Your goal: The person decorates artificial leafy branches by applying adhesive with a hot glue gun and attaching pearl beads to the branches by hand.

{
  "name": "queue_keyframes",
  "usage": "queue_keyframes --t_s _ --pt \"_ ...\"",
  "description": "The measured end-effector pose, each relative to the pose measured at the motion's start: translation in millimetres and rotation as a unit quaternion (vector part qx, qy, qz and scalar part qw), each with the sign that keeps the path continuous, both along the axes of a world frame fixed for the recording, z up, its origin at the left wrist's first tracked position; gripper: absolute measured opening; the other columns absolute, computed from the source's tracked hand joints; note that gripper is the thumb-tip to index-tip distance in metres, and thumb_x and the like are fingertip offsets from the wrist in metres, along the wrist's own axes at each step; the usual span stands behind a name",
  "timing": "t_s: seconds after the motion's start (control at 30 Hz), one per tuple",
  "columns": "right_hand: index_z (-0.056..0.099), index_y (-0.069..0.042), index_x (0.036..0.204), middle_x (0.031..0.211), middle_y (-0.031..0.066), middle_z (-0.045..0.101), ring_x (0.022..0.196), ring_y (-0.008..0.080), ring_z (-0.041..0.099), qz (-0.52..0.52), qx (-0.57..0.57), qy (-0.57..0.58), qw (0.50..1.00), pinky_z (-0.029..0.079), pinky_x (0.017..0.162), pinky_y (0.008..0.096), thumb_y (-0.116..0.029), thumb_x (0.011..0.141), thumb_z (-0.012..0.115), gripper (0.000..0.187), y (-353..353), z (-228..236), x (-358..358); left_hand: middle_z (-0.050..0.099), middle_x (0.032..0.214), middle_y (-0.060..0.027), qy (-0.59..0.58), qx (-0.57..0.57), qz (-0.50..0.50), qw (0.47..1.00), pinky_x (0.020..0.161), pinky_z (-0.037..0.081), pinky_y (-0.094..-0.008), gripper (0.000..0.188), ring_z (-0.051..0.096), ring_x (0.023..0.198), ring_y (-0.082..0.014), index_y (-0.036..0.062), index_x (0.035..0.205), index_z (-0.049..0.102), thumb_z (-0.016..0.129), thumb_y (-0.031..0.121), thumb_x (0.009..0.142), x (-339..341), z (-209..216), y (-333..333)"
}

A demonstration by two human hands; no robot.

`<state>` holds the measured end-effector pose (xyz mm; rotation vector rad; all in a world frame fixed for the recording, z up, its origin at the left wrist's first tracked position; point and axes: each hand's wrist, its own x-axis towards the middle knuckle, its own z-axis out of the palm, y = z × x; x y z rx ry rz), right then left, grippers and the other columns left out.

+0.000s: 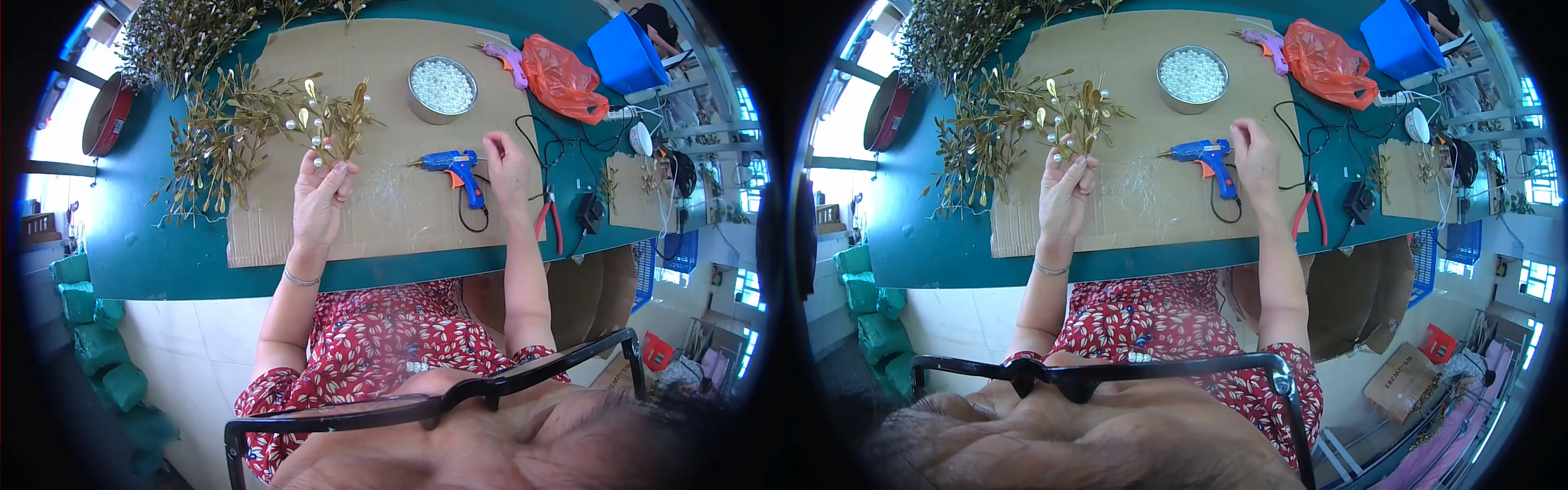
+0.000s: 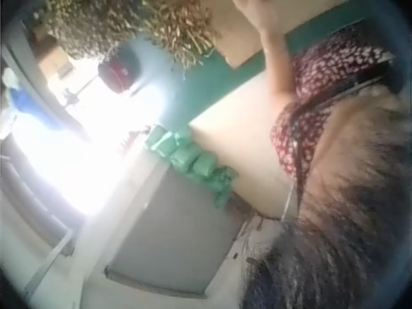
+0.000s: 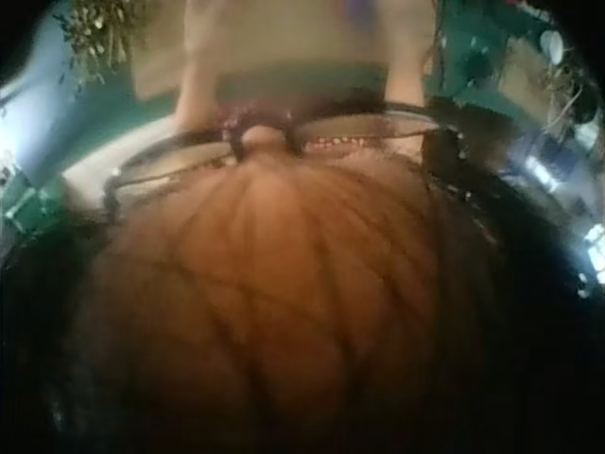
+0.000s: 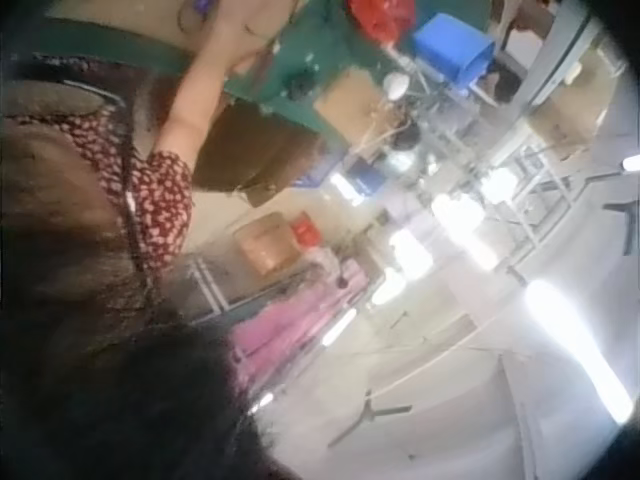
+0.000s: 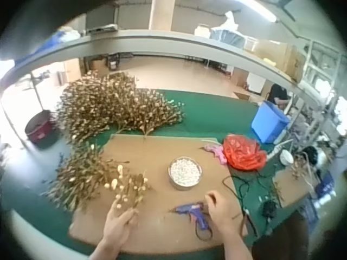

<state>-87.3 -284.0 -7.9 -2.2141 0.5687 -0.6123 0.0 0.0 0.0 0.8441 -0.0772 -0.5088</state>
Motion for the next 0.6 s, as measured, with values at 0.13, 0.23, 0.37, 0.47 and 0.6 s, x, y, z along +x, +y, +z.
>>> queue_keyframes --t_s 0.13,0.23,0.37,0.47,0.6 --pt "0.061 -0.001 0.087 0.082 0.0135 0.064 0.071 0.0263 0.062 0.124 -0.04 -0.036 0.991 0.047 0.065 0.033 -0.007 0.08 0.059 0.009 -0.8 28.7 77.2 0.059 0.086 -0.0074 0.012 0.012 -0.011 1.0 0.053 0.031 -0.0188 0.038 0.039 0.06 -0.0053 0.0089 0.126 0.043 0.052 0.001 0.09 16.3 3.4 9.3" --pt "0.063 -0.002 0.089 0.082 0.0136 0.065 0.074 0.0283 0.062 0.175 -0.076 -0.012 0.982 0.047 0.068 0.0361 -0.01 0.078 0.062 0.014 -19.0 23.1 118.0 0.059 0.086 -0.0073 0.005 0.018 0.0 1.0 0.054 0.031 -0.0186 0.038 0.039 0.06 -0.0052 0.0079 0.126 0.043 0.052 0.001 0.09 3.5 5.6 5.4" --pt "0.065 -0.004 0.091 0.085 0.0146 0.065 0.08 0.0317 0.062 0.181 -0.163 0.162 0.956 0.048 0.073 0.0406 -0.016 0.075 0.065 0.02 -24.2 7.7 137.9 0.059 0.086 -0.0079 -0.016 0.037 0.012 0.999 0.054 0.031 -0.0184 0.037 0.038 0.059 -0.005 0.0075 0.125 0.042 0.051 0.001 0.09 2.2 5.7 9.0" --pt "0.065 -0.005 0.09 0.085 0.0156 0.065 0.081 0.0333 0.062 0.179 -0.2 0.189 0.945 0.048 0.073 0.0418 -0.018 0.074 0.066 0.02 -22.7 3.8 142.5 0.06 0.086 -0.0083 -0.011 0.027 0.012 1.0 0.054 0.031 -0.0184 0.036 0.038 0.059 -0.0047 0.0076 0.124 0.042 0.052 0.001 0.09 -0.7 4.9 11.4" --pt "0.066 -0.005 0.089 0.078 0.0141 0.065 0.074 0.0293 0.063 0.162 -0.19 0.121 0.961 0.049 0.07 0.0397 -0.017 0.075 0.066 0.018 -28.7 -0.7 137.1 0.06 0.086 -0.0084 -0.009 0.032 0.007 0.999 0.054 0.031 -0.0183 0.036 0.038 0.059 -0.0043 0.0077 0.123 0.042 0.053 0.001 0.09 -2.1 4.1 8.5"
